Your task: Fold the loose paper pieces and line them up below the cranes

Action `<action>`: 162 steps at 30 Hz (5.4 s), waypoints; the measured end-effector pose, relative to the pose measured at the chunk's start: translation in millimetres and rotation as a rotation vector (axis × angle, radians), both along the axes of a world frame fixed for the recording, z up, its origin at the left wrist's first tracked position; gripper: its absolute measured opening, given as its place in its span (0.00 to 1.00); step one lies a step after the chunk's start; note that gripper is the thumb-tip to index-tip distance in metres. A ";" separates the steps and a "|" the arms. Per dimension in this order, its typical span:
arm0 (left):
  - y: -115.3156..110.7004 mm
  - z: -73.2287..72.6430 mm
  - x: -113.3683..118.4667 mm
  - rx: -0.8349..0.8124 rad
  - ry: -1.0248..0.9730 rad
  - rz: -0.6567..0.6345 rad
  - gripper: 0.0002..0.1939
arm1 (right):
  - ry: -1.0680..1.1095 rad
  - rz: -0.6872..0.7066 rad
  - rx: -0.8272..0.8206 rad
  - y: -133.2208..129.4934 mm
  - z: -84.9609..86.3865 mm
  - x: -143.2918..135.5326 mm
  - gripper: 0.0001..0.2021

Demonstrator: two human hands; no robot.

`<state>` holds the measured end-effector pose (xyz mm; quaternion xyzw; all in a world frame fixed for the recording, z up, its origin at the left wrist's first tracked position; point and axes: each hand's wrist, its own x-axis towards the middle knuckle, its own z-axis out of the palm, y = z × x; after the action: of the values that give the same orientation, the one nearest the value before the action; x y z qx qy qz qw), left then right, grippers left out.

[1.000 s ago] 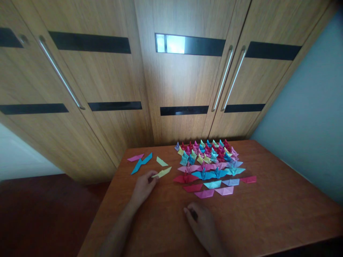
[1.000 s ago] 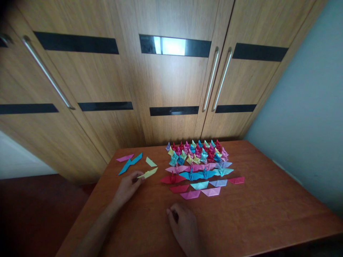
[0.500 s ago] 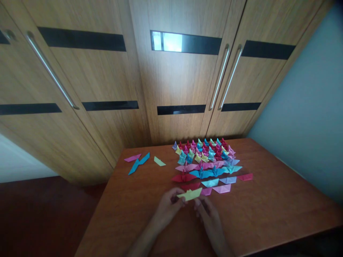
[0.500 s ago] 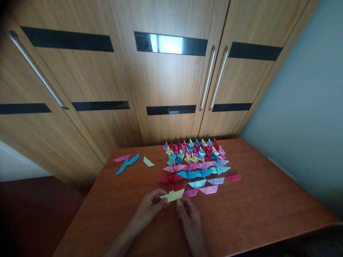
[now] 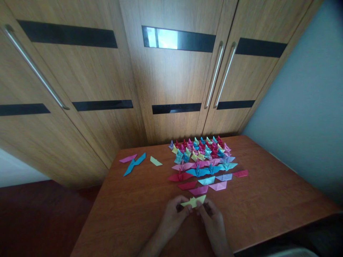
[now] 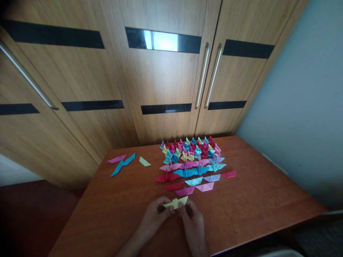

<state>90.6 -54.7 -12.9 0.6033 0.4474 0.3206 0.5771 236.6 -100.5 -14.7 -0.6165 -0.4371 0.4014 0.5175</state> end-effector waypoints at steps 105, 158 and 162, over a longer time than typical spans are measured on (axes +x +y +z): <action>71.2 33.6 -158.7 0.641 0.627 0.670 0.14 | -0.379 0.378 0.095 21.6 -1.3 -44.5 0.16; -46.6 10.9 13.0 0.798 0.794 -0.332 0.26 | -0.920 0.006 -0.158 -7.1 -22.6 56.8 0.16; -46.7 9.6 13.2 0.813 0.781 -0.312 0.25 | -0.921 0.000 -0.148 -7.2 -22.0 56.3 0.16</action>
<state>103.8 -101.4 -3.4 0.9085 0.3739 0.1319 0.1320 292.9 -107.7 -36.7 -0.7658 -0.5915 0.1158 0.2241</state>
